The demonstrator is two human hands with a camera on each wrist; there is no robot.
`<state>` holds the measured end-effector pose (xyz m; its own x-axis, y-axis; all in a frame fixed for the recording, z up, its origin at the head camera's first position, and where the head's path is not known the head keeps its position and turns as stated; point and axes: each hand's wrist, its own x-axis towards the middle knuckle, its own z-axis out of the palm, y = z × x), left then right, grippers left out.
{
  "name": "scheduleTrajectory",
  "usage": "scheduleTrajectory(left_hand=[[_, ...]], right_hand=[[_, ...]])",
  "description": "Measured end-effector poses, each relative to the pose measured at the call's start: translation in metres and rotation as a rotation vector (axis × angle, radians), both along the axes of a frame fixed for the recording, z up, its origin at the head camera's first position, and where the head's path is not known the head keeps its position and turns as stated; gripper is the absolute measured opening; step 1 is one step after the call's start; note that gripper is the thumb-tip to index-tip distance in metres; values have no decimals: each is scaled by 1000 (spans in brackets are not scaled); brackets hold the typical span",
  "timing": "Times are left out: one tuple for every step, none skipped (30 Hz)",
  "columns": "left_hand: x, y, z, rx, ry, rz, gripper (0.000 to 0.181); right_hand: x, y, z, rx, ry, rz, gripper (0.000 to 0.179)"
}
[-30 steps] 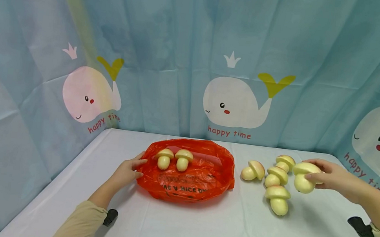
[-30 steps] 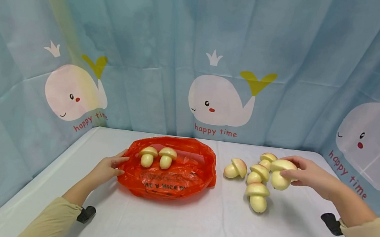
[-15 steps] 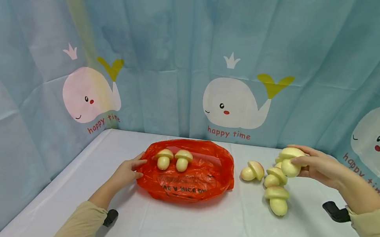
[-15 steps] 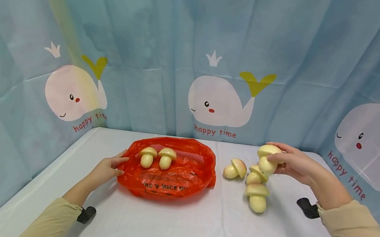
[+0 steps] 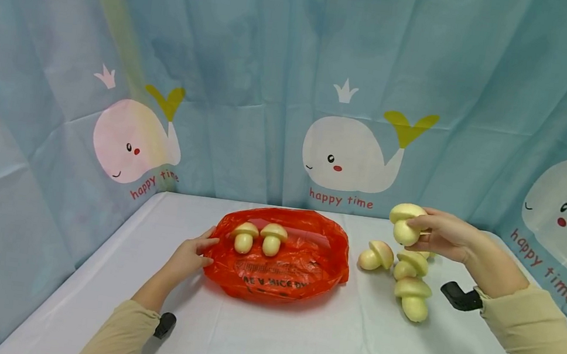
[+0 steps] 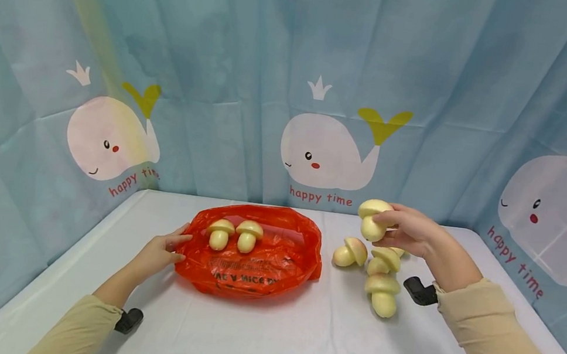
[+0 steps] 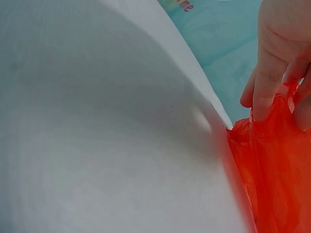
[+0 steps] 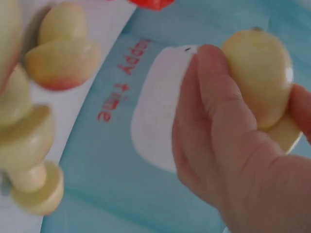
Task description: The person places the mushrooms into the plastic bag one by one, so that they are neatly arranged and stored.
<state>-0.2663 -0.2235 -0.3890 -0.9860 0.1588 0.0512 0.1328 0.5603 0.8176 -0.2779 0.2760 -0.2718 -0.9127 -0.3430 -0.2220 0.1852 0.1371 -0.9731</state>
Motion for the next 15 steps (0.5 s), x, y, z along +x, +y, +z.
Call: scheduleTrajectory(left_hand=[[0, 0, 0, 4, -1, -1, 51], [0, 0, 0, 8, -3, -3, 51], [0, 0, 0, 9, -3, -2, 51], [0, 0, 0, 11, -5, -3, 51], [0, 0, 0, 15, -8, -3, 51], [-1, 0, 0, 14, -9, -2, 51], [-1, 0, 0, 15, -11, 0, 51], [-2, 0, 0, 13, -12, 0, 51], [-2, 0, 0, 12, -13, 1, 51], [-3, 0, -1, 11, -16, 1, 52], [-3, -1, -1, 10, -18, 2, 52], [-3, -1, -1, 8, -18, 2, 52], [-4, -1, -1, 8, -20, 2, 52], [-4, -1, -2, 9, -21, 3, 52], [-4, -1, -2, 11, -22, 4, 52]], right_hand=[[-1, -3, 1, -19, -14, -6, 34], [-2, -6, 1, -37, -26, -9, 35], [-3, -9, 2, -51, -34, -12, 36], [-4, -12, 3, -64, -41, -15, 37], [-5, -15, 3, -74, -48, -20, 37], [-7, -18, 4, -87, -56, -24, 36], [-8, -21, 5, -97, -63, -27, 36], [-9, -24, 6, -104, -70, -30, 35], [-10, -27, 6, -111, -76, -32, 34], [-11, -31, 7, -117, -83, -34, 33], [-12, -34, 7, -121, -88, -33, 32], [-13, -36, 8, -128, -95, -31, 31], [-13, -39, 9, -130, -100, -28, 29], [-14, -42, 9, -134, -108, -30, 27], [-14, -44, 10, -141, -117, -32, 26]])
